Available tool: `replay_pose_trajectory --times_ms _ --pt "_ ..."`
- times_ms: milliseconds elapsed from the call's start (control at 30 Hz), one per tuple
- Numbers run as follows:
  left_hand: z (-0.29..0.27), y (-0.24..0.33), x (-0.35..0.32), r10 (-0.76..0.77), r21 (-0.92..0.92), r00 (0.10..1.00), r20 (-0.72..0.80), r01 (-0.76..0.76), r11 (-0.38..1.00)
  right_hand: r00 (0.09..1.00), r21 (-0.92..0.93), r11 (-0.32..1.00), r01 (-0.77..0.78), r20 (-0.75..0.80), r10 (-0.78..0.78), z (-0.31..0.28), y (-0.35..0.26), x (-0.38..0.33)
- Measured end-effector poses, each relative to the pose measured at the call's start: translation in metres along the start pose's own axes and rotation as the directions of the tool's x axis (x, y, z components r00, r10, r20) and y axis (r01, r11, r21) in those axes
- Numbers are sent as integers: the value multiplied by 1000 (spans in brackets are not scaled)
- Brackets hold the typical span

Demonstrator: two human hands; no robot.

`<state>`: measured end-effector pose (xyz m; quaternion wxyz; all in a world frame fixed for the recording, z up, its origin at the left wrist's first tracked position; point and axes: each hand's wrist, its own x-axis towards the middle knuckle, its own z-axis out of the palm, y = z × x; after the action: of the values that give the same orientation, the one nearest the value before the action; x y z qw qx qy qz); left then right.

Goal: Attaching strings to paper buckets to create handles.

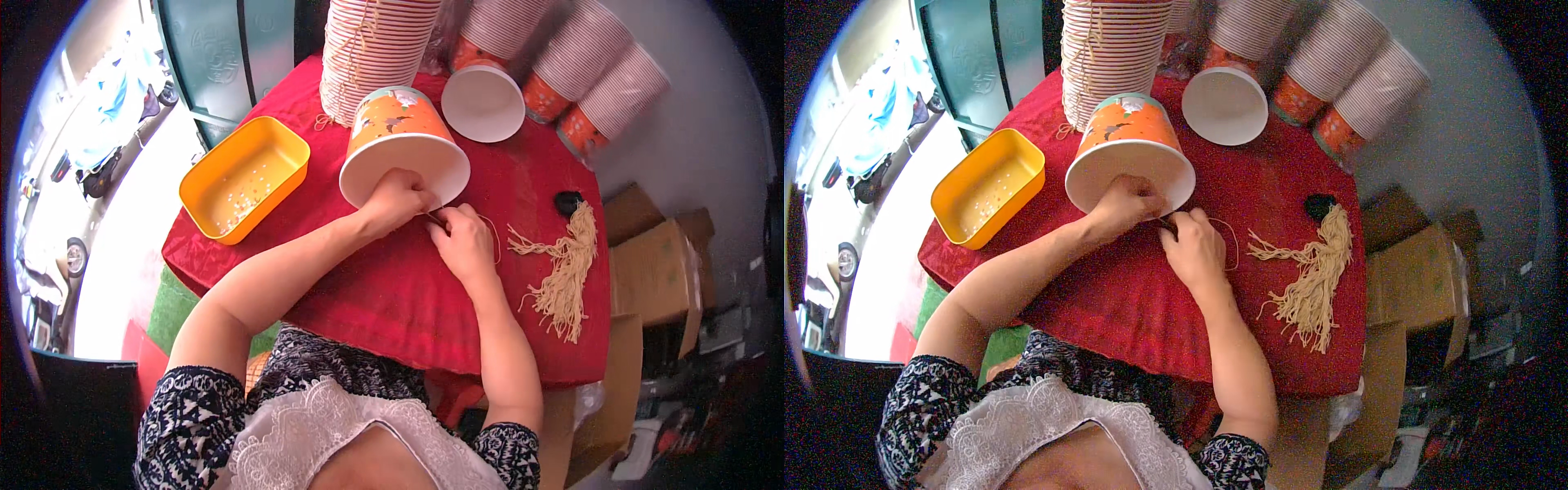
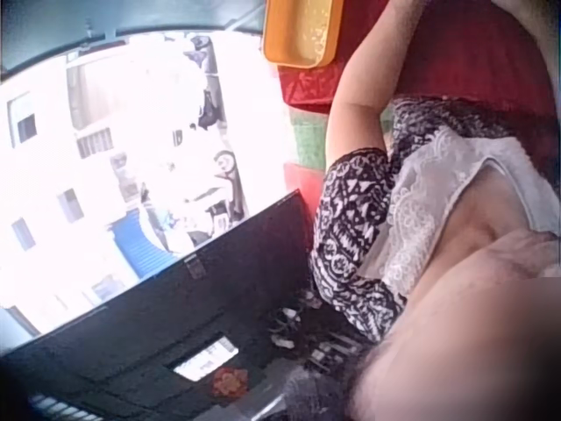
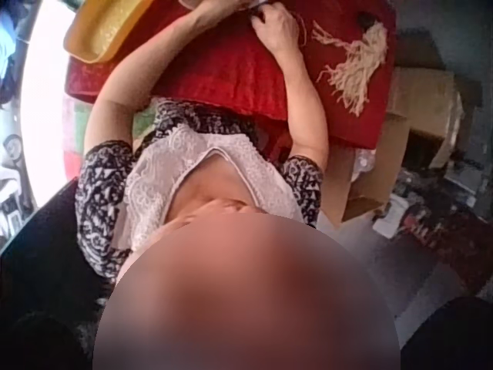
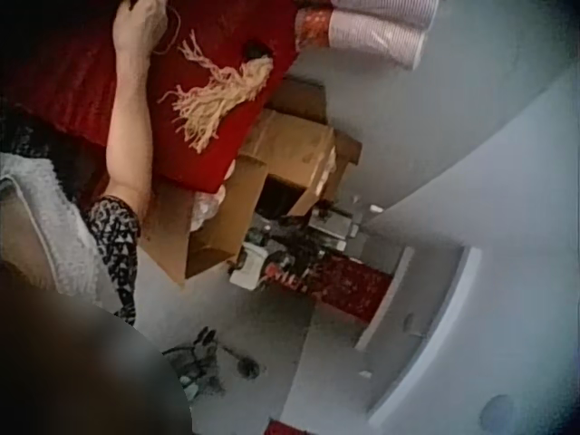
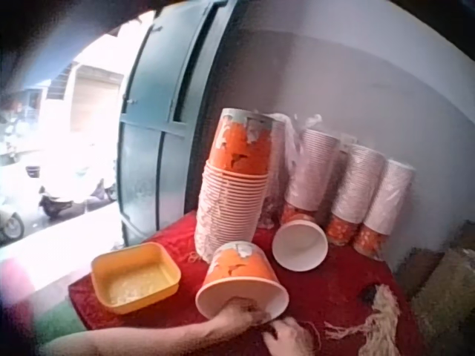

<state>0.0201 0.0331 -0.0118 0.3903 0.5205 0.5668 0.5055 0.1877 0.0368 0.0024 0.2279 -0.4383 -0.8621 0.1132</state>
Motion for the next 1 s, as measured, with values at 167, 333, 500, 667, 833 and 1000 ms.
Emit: replay_pose_trajectory --times_ms 167,333,500,667,833,1000 --pt "0 -3 2 10 -1 1000 26 -10 1000 998 -41 997 60 -15 -61 12 2 4" --pt "0 3 -2 -12 -9 1000 -9 12 1000 983 75 989 131 -136 -120 11 -1 -1" --pt "-2 0 -2 26 -33 1000 -14 -26 999 949 108 978 178 -282 -142 13 -13 -2" --pt "-2 0 -2 34 -42 999 8 -34 999 952 129 975 183 -270 -143 21 -9 -1" --pt "-6 2 -2 13 -87 997 73 -7 996 960 232 964 130 -273 -63 23 -7 1" --pt "-9 6 -6 23 -10 991 134 -21 1000 962 288 953 89 -275 -7 25 -2 2"
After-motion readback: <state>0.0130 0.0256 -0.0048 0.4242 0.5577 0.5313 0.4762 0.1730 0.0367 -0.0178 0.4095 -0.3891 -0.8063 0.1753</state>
